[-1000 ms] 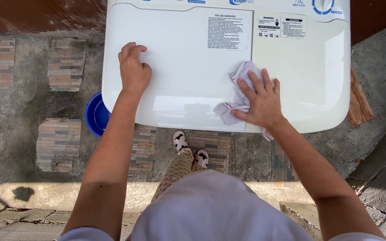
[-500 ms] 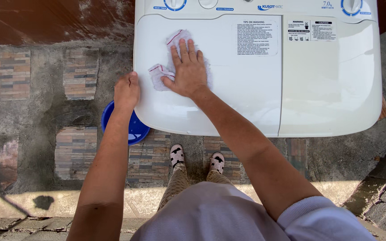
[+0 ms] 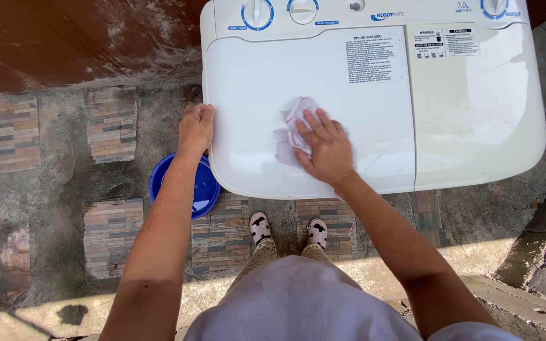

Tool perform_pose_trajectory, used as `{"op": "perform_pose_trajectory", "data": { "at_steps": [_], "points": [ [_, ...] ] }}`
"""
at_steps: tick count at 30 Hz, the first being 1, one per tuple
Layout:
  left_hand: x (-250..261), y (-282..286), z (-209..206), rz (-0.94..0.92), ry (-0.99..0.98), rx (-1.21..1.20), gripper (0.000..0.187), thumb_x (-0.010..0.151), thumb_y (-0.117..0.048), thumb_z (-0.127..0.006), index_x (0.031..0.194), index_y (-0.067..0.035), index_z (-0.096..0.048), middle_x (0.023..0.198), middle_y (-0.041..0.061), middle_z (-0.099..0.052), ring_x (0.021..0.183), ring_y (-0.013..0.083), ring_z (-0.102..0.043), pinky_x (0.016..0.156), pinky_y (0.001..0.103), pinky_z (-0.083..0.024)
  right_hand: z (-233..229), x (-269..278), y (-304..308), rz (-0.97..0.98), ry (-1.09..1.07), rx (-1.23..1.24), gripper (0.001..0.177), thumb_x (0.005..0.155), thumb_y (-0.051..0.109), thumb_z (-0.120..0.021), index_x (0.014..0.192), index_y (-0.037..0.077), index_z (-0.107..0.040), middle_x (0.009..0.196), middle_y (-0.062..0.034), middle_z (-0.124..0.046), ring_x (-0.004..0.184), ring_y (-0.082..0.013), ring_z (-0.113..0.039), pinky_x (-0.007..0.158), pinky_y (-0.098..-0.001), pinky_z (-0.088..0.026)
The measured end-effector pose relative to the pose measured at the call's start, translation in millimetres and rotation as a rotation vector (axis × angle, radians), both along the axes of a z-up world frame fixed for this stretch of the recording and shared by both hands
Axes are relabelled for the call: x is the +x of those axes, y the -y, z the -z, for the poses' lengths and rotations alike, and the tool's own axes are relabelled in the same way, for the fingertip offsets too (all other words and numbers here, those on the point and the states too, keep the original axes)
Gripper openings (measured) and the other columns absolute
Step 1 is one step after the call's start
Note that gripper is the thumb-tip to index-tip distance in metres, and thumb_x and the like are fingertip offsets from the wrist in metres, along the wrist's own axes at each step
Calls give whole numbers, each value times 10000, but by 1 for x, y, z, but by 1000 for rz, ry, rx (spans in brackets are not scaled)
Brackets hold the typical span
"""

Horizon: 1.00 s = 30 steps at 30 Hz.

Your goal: The person cleans the interior and exterior of a washing machine by removing and wiping a filter component and using a cloth to wipe the internal drum and external lid surfaces.

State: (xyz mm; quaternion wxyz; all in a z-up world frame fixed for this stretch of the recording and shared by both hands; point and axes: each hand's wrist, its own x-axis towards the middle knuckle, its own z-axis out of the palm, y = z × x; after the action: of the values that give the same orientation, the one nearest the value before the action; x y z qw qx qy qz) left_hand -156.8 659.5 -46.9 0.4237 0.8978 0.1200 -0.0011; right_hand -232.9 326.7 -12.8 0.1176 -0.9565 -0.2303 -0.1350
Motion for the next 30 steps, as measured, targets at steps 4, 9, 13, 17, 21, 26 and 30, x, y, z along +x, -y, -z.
{"op": "perform_pose_trajectory", "data": {
  "at_steps": [4,9,13,17,21,26,30],
  "points": [
    [4,-4,12,29,-16,37,501,991,-378,-582,1276,27,-657,1188,225,-662,1127,345,-649,1008,429,-497,-2,44,104,334,34,18,610,997,416,-581,1434,-5,-636,1512,-280,-548,1439,-495,-430,1105,-560,-387],
    [1,-1,2,42,-90,16,528,968,-362,-602,1338,15,-609,1226,205,-596,1121,331,-636,993,428,-496,1,153,97,669,-75,48,762,962,472,-577,1529,-25,-461,1598,-274,-377,1477,-496,-255,1154,-592,-279],
    [3,3,-11,1,-185,-2,490,969,-368,-597,1309,-19,-647,1213,198,-617,1125,318,-638,992,425,-500,2,191,-7,528,-147,13,825,963,532,-542,1572,6,-358,1634,-255,-293,1514,-458,-213,1191,-579,-254],
    [9,5,-12,-86,-214,-218,465,992,-398,-527,1240,-50,-709,1194,155,-731,1109,262,-702,1002,394,-509,-2,145,-113,210,-71,41,782,923,510,-624,1510,15,-474,1589,-250,-372,1476,-465,-297,1153,-588,-310],
    [15,7,-12,-188,-184,-279,494,1007,-440,-519,1222,-39,-711,1196,168,-726,1116,279,-699,995,406,-516,-10,67,-136,-46,-76,78,739,874,494,-674,1464,68,-542,1578,-188,-427,1468,-426,-348,1154,-582,-334],
    [21,23,-17,-185,-316,-72,524,1010,-466,-501,1317,-63,-638,1437,222,-430,1261,370,-541,1051,444,-461,-11,6,-64,-61,-55,97,654,906,454,-688,1443,93,-595,1560,-168,-482,1451,-402,-409,1141,-566,-358],
    [19,31,-26,-192,-318,-68,570,1005,-474,-548,1336,-17,-630,1492,199,-404,1353,358,-503,1113,452,-455,-7,-5,11,71,29,62,577,930,417,-690,1405,93,-644,1519,-172,-549,1414,-400,-467,1087,-523,-405]
  ]
}}
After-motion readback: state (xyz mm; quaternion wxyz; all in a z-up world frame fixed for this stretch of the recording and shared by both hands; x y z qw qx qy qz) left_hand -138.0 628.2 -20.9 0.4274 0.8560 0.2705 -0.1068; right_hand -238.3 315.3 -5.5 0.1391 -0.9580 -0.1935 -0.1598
